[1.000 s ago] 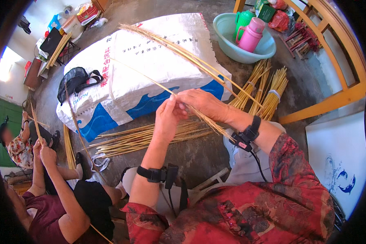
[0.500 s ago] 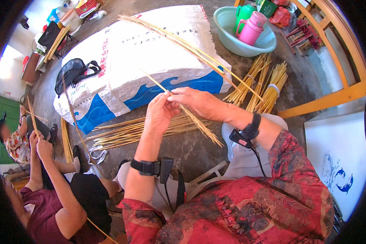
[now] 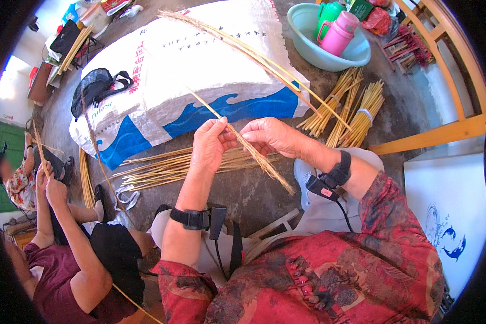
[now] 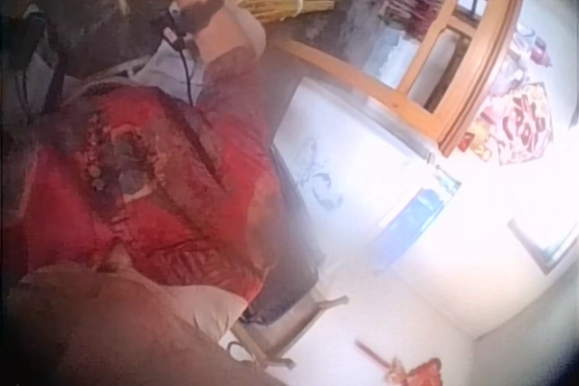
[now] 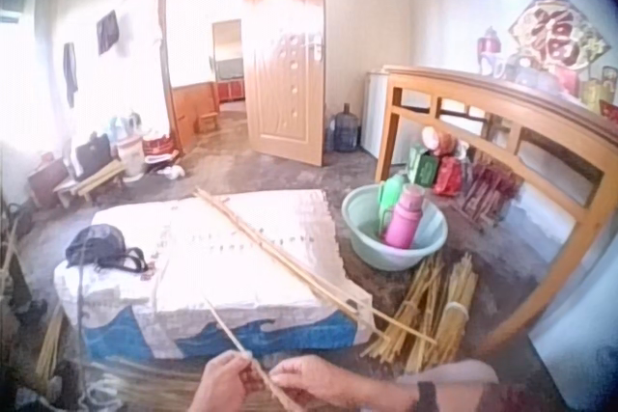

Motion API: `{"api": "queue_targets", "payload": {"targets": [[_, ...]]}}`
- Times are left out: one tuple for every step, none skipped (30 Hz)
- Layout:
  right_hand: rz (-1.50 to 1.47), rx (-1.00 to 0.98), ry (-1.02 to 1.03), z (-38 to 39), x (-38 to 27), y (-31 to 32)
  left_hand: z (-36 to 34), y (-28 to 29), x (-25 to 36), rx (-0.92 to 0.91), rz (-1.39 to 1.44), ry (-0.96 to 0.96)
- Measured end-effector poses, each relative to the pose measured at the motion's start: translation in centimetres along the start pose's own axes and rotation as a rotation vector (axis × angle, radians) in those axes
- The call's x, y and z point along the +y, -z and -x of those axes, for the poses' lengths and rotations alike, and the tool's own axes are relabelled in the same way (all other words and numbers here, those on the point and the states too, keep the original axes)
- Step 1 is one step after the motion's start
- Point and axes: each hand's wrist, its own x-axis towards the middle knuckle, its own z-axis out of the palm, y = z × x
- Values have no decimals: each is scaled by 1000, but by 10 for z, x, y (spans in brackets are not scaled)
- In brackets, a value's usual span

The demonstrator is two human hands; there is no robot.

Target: The person weaves long, thin bamboo strips together by hand, holding a main vertical piece and interlacing bundles of smaller strips to create a woven structure. They repeatedly select strips from the floor, align them, and tuck them into the existing weave.

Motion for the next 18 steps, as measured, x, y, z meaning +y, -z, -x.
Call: {"api": "queue_targets", "payload": {"targets": [[-49,1,-20,0,1,0,1,0,0,2,0,2],[-51,1,-21,0,1,-1,2,0,0,-2,-17,3],[-17,-9,-33,1,1,-2,4,0,0,-3,-33,2],[18,-18,-44,1,2,-2,6,1,-1,0,-33,3],[17,-21,-46,1,2,-2,8,1,-3,-12,-32,5],[43,-23,-53,0,3,0,9,1,-4,-26,-30,8],[70,-26,-61,0,4,0,12,1,-6,-24,-29,9],[69,-28,-63,1,4,0,16,0,-7,-40,-7,29],[108,0,-53,2,4,-1,18,0,-9,-59,14,50],[147,28,-43,2,4,-1,18,3,-13,-93,0,71],[147,28,-44,1,6,1,19,5,-14,-93,1,72],[206,-17,-5,-1,9,2,21,6,-15,-129,-4,86],[265,-62,33,-2,11,3,23,8,-15,-165,-9,100],[265,-67,32,-1,13,2,23,9,-16,-157,-19,110],[270,-107,59,0,15,2,25,7,-16,-153,-17,111],[275,-147,86,1,17,1,27,5,-15,-161,-13,111],[274,-150,83,2,17,1,28,3,-14,-168,-9,111],[292,-134,70,4,15,-1,28,4,-15,-167,-8,110]]}}
